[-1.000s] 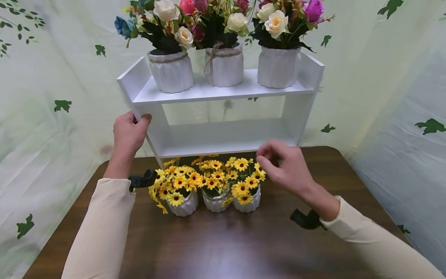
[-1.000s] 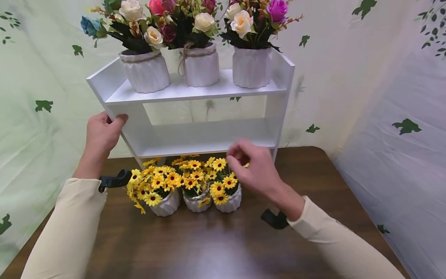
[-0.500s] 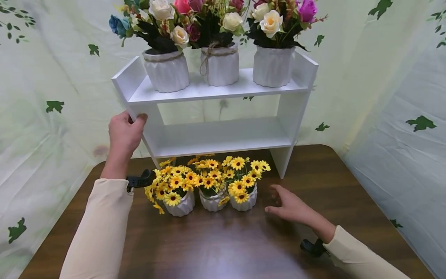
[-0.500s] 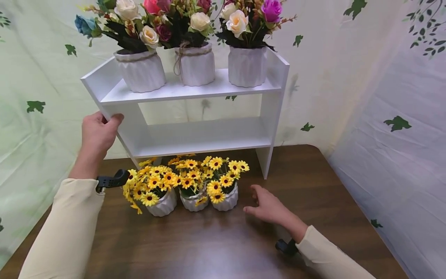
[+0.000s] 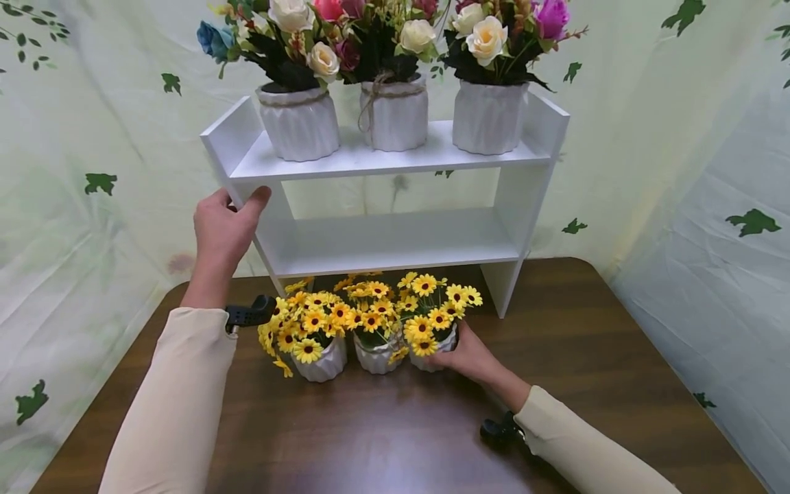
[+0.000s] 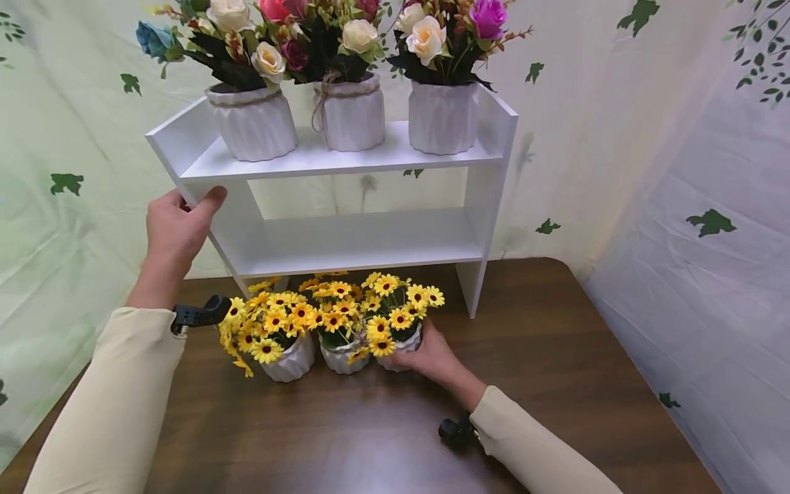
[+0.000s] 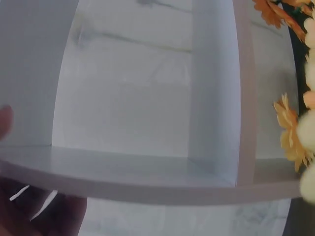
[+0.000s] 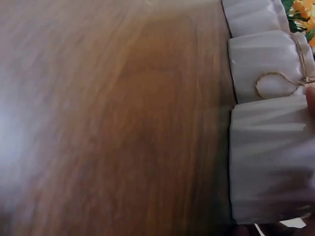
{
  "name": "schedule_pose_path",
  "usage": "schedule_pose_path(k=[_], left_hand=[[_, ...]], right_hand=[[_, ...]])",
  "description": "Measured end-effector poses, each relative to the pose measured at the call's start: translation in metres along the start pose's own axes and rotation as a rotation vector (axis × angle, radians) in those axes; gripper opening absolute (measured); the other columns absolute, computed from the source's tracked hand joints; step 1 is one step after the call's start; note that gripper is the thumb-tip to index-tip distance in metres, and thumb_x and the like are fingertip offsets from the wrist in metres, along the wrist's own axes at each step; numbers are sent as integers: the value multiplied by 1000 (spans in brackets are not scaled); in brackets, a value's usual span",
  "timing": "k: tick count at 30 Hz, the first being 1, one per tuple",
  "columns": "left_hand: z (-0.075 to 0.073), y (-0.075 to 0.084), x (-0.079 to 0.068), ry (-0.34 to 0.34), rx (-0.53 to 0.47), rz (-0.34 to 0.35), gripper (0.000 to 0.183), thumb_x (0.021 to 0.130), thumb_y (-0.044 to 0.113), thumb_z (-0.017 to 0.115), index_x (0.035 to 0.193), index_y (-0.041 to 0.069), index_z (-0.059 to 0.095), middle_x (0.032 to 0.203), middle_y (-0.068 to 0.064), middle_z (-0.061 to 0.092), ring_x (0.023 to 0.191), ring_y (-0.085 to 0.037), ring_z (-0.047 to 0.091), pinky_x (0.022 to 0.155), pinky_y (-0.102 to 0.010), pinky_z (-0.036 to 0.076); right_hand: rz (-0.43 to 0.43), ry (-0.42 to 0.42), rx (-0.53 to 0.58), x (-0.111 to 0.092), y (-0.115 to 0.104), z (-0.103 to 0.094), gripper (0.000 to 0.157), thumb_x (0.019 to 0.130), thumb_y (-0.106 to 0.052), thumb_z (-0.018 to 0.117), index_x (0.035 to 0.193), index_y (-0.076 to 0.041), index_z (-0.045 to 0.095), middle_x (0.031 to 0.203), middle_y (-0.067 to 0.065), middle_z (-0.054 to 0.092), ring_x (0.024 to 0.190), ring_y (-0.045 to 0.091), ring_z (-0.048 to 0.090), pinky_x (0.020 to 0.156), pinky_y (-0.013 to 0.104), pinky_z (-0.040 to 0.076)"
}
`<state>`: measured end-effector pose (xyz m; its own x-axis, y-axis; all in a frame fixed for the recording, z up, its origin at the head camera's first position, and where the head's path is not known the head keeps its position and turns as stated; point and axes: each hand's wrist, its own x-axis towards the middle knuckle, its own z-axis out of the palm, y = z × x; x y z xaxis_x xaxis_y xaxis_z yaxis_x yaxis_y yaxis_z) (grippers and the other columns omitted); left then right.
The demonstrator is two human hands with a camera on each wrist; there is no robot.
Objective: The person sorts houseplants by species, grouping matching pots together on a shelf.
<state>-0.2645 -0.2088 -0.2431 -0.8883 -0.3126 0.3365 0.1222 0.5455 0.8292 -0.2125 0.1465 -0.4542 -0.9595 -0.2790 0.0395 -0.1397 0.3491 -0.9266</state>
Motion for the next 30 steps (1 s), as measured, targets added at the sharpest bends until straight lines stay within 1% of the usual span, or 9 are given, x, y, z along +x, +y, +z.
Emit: schedule_pose_path(k=[3, 6, 8, 10, 13, 18, 22, 25, 30], left_hand=[[1, 1, 1, 30, 12, -15, 54, 94, 44, 53, 130, 5, 61, 132, -18, 63, 115, -31, 61, 98, -51, 52], [0, 3, 2, 69, 46, -30, 44, 94, 35, 51, 120, 2, 65, 123, -19, 66, 107, -26, 63, 87, -39, 54], [0, 2, 3, 80, 75, -29, 40, 93, 32, 52, 116, 2, 66, 116, -18, 68, 100, -22, 63, 77, -30, 52], [0, 1, 3, 85, 96, -25, 38, 93, 31, 53, 113, 2, 68, 112, -19, 69, 95, -21, 62, 69, -24, 47], [1, 0, 3, 72, 106, -17, 39, 93, 30, 53, 113, 1, 68, 111, -20, 69, 94, -21, 61, 66, -22, 46], [4, 2, 2, 50, 93, -31, 40, 94, 30, 52, 116, 1, 67, 117, -23, 68, 100, -26, 62, 72, -29, 49], [3, 2, 1, 46, 77, -46, 42, 94, 31, 50, 119, 1, 65, 121, -22, 67, 107, -30, 63, 84, -41, 53], [2, 2, 1, 35, 62, -47, 44, 95, 31, 50, 123, 1, 64, 125, -23, 66, 112, -33, 62, 93, -50, 52], [2, 4, 2, 19, 61, -45, 45, 95, 31, 49, 125, 0, 63, 126, -23, 66, 114, -35, 62, 97, -53, 51]], right_hand=[[-7, 42, 62, 4, -1, 7, 97, 69, -11, 85, 150, -9, 31, 143, 17, 50, 130, 31, 51, 109, 45, 41], [-11, 48, 94, 7, -1, 10, 96, 68, -8, 85, 148, -9, 34, 142, 16, 52, 129, 31, 52, 109, 43, 41], [-10, 49, 104, 8, -1, 12, 93, 68, -7, 85, 147, -9, 35, 141, 16, 53, 129, 30, 53, 108, 42, 42], [-8, 54, 98, 8, 0, 12, 91, 69, -9, 86, 146, -8, 38, 139, 15, 55, 127, 30, 54, 107, 42, 43], [15, 85, 79, 6, 2, 9, 91, 69, -13, 88, 146, -9, 38, 141, 14, 54, 128, 29, 53, 108, 45, 43], [72, 158, 32, -4, -1, -5, 95, 70, -17, 88, 147, -6, 35, 144, 17, 51, 131, 33, 51, 111, 50, 41], [81, 167, -1, -13, -7, -21, 93, 72, -18, 86, 148, -6, 34, 145, 18, 49, 134, 34, 49, 111, 51, 40], [74, 160, -17, -21, -11, -33, 93, 74, -19, 86, 149, -9, 33, 147, 16, 48, 136, 34, 47, 112, 52, 39], [89, 169, -40, -34, -15, -51, 94, 76, -23, 84, 151, -8, 29, 150, 18, 43, 138, 35, 44, 113, 55, 38]])
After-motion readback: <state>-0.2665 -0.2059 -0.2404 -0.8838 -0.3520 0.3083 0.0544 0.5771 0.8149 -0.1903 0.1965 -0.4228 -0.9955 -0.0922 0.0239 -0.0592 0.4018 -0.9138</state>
